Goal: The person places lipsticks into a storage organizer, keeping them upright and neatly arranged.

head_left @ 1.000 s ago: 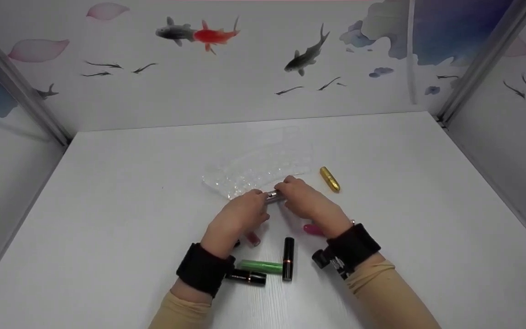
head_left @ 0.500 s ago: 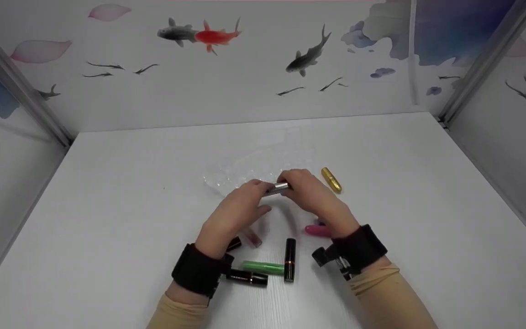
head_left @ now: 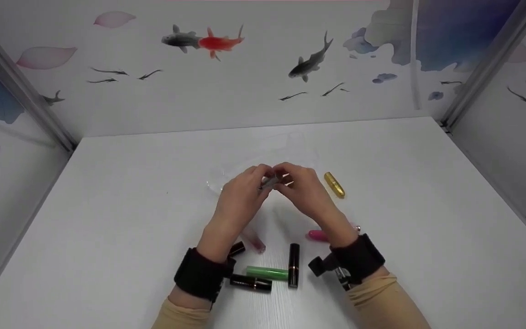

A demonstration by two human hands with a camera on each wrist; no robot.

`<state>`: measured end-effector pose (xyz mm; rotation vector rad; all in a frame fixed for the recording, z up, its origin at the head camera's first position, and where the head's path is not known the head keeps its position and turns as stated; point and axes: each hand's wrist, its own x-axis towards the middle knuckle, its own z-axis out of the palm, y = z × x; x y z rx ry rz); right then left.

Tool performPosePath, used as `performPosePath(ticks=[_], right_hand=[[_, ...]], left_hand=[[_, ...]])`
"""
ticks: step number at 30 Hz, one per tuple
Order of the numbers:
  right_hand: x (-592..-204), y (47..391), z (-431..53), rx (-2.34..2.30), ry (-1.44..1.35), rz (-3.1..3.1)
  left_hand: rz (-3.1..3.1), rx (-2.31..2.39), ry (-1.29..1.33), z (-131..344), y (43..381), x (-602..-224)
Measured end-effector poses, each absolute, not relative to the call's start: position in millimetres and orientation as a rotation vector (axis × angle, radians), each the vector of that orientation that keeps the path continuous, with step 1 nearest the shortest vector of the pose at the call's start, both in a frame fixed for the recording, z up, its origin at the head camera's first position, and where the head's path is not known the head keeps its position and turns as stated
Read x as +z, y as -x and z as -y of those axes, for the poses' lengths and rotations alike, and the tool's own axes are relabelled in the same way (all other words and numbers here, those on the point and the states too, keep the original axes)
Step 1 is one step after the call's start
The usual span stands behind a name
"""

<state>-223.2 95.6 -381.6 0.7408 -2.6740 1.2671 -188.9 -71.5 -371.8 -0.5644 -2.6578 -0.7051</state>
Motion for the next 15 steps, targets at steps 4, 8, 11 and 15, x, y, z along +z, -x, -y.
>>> performPosePath(ticks=[4, 8, 11, 15], right_hand=[[-381.3, 220.7, -93.8, 1.272, -0.709, 2.651], [-383.1, 219.4, -92.1, 1.271, -0.687, 2.617], [-384.0, 218.7, -91.0, 1.277, -0.68, 2.581], [-383.9, 218.1, -88.0, 1.299, -0.666, 2.534]], left_hand=[[2.629, -0.635, 0.562, 69.5, 189.1, -370.9], [2.613, -0.579, 0.544, 69.6, 190.1, -371.9], [2.603, -0.582, 0.529, 70.9, 190.4, -372.2], [2.622, -0.646, 0.515, 74.9, 191.1, -369.4]])
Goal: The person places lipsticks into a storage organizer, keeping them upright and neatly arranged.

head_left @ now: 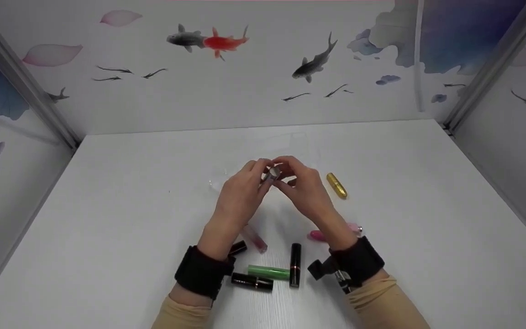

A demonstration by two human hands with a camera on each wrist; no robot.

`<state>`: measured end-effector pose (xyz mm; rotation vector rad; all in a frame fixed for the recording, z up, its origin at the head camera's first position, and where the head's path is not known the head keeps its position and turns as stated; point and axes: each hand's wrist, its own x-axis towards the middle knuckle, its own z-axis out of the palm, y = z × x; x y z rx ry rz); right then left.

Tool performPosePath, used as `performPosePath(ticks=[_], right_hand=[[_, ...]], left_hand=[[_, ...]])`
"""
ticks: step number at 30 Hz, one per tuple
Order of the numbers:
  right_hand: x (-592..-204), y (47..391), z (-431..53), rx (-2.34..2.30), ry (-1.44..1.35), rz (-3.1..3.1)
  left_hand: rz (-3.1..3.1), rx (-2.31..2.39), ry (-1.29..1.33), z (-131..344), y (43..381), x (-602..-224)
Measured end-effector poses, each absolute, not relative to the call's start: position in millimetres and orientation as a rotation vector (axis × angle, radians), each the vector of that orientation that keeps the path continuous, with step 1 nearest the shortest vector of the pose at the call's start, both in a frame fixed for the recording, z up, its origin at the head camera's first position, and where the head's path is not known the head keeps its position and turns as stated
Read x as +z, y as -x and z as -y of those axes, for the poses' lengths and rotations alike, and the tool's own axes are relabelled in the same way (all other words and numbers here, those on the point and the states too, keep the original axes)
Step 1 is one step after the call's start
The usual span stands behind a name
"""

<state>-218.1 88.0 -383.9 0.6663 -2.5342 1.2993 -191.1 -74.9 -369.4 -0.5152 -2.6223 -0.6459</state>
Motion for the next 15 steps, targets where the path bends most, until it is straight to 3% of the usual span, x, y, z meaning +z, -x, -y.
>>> performPosePath(ticks=[15], right_hand=[[-392.1, 213.7, -76.8, 1.55, -0.752, 2.497]], left_hand=[[2.655, -0.784, 0.528, 96.7, 191.2, -365.3]])
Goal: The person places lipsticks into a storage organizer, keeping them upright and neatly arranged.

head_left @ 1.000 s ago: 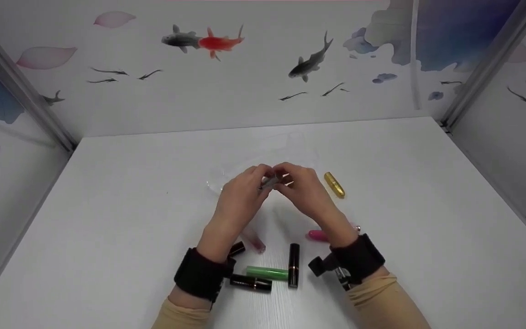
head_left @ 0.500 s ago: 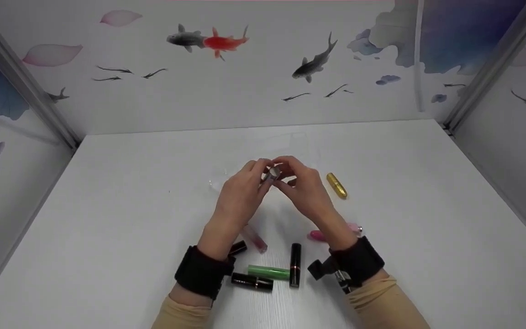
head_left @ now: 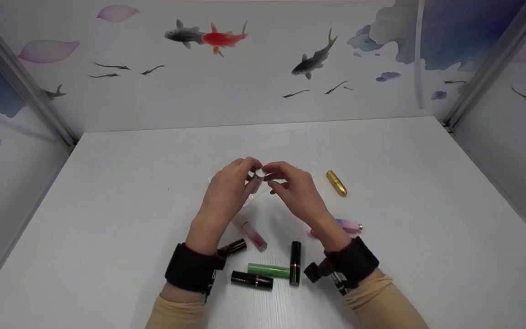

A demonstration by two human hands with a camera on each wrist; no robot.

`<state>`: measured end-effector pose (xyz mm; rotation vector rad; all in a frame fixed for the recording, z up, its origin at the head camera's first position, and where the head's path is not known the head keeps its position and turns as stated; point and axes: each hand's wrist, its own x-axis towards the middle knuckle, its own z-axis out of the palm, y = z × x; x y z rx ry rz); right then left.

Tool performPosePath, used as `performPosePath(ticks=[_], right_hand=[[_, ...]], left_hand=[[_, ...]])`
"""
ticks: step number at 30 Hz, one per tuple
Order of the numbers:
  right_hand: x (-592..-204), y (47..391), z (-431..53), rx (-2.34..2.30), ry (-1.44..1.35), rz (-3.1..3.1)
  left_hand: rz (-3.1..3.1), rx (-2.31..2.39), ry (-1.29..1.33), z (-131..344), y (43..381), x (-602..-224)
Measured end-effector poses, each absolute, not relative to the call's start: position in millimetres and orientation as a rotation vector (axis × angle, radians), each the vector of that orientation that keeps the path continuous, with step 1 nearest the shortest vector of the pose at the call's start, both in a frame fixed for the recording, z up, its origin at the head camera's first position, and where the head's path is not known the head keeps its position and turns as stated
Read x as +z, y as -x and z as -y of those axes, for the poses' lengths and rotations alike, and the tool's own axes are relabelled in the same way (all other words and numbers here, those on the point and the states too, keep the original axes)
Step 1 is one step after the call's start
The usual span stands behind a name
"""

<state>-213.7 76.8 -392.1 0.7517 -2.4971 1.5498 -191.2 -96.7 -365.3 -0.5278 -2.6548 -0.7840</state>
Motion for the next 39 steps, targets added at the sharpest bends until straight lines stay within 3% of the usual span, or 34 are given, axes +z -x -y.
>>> performPosePath(ticks=[22, 39], right_hand=[[-407.2, 208.6, -66.1, 1.278, -1.18, 2.548], [-411.6, 208.1, -65.3, 1.067, -1.246, 2.487]], left_hand=[[2.823, -0.721, 0.284, 106.5, 199.8, -369.8], [2.799, -0.706, 0.278, 107.6, 199.0, -368.0]])
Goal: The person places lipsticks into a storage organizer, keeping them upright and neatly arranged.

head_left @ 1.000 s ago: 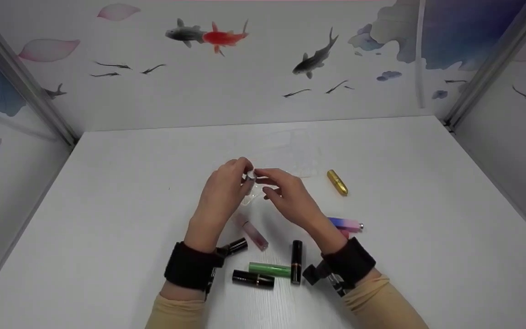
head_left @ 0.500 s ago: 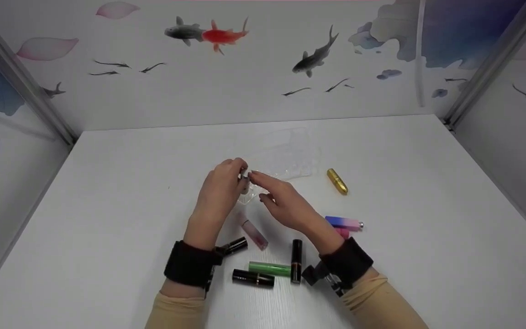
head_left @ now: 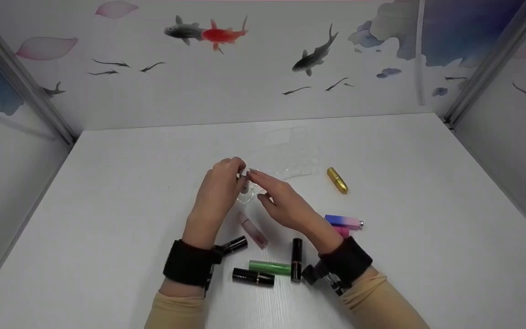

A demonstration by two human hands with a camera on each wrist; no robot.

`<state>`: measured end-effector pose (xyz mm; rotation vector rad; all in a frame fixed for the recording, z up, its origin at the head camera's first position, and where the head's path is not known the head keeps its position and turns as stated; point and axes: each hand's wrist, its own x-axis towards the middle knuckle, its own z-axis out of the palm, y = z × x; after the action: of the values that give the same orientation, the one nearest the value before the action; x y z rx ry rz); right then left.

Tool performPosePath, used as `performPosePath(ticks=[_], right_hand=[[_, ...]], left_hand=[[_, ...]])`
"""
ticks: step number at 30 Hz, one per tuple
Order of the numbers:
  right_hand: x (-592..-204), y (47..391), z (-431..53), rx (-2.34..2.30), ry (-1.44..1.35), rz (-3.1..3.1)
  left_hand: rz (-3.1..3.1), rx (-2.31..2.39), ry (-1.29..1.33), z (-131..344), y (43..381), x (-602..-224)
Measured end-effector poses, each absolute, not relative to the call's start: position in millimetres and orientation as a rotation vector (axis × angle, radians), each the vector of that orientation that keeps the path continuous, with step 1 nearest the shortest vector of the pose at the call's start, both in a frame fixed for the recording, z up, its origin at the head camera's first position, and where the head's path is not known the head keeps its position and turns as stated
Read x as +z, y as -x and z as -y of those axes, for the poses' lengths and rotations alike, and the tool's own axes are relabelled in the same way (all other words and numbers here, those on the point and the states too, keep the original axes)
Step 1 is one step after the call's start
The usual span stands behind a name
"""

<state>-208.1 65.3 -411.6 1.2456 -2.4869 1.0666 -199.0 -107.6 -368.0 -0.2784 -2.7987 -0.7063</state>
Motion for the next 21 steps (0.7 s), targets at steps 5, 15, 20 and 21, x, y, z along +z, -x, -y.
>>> performPosePath(ticks=[5, 15, 20, 21], right_hand=[[-414.5, 209.1, -64.2, 1.062, -1.247, 2.473], [-414.4, 208.4, -62.3, 1.173, -1.22, 2.6], [-415.8, 207.5, -62.9, 1.131, -1.213, 2.647], [-415.9, 207.4, -62.8, 1.121, -1.214, 2.65]], left_hand=[[2.826, -0.71, 0.28, 107.3, 200.3, -370.5], [2.864, -0.665, 0.302, 107.4, 202.0, -374.6], [2.871, -0.655, 0.301, 107.1, 201.5, -375.9], [2.865, -0.655, 0.307, 107.0, 201.2, -376.3]])
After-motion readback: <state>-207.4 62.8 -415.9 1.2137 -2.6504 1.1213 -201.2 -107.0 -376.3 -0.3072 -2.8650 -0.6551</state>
